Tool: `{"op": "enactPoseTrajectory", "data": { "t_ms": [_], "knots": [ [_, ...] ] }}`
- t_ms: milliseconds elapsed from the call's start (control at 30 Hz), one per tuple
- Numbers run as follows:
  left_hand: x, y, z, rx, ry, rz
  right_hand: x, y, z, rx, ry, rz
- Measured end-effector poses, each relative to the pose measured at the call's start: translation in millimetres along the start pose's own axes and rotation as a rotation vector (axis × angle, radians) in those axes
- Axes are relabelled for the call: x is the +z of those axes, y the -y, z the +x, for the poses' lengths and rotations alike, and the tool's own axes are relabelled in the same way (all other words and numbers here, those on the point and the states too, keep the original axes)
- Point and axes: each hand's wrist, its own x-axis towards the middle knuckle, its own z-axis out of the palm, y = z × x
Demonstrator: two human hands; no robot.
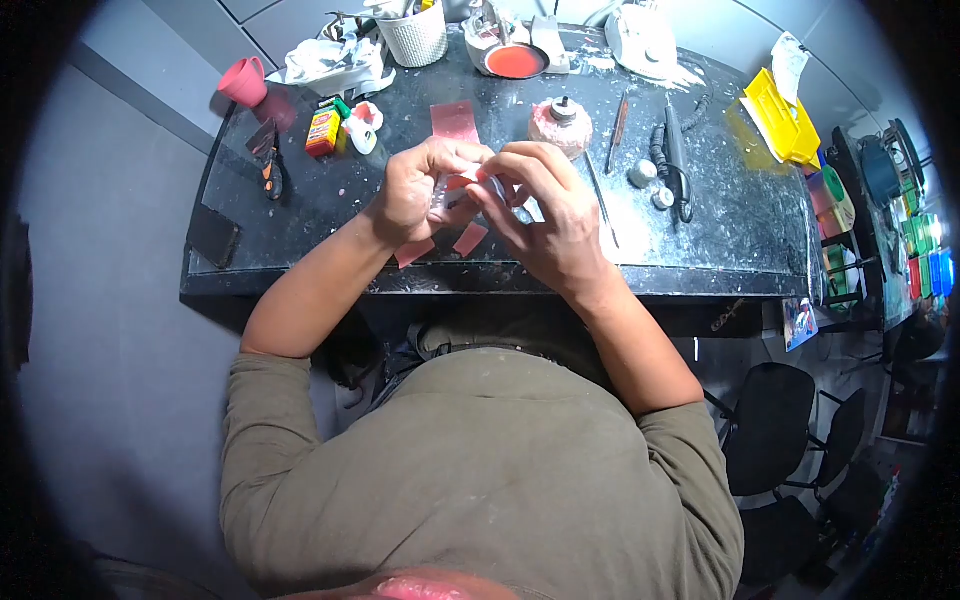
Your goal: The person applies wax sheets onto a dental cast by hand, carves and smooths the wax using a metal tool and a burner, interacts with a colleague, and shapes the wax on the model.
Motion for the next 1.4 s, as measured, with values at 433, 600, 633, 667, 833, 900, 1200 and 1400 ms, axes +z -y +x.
{"op": "enactPoseTrajectory", "data": {
  "t_ms": [433, 600, 633, 667, 833, 900, 1200, 1400],
  "knots": [
    [-1.8, 8.4, -0.9, 0.293, 0.061, 0.23, 3.4, -6.5, -4.8, -0.189, -0.072, -0.093],
    [12.9, 8.6, -2.0, 0.518, 0.118, 0.293, 0.0, -5.2, -1.9, -0.374, -0.131, -0.218],
    [15.0, 10.4, -0.7, 0.752, 0.148, 0.464, -0.4, -4.7, -2.5, -0.373, -0.131, -0.219],
    [14.3, 8.5, -0.7, 0.754, 0.149, 0.465, -0.5, -4.4, -2.4, -0.39, -0.143, -0.227],
    [24.4, -18.2, -10.7, 0.184, 0.067, 0.238, 0.9, -4.2, -3.4, -0.412, -0.19, -0.206],
    [25.2, -18.0, -11.9, 0.193, 0.053, 0.261, -0.2, -6.4, -2.9, -0.442, -0.148, -0.218],
    [19.0, -11.5, -12.8, 0.268, 0.069, 0.362, -0.2, -1.9, -4.0, -0.416, -0.113, -0.269],
    [21.5, -19.4, -11.3, 0.248, 0.074, 0.363, -0.3, -6.0, 1.2, -0.452, -0.128, -0.25]
  ]
}}
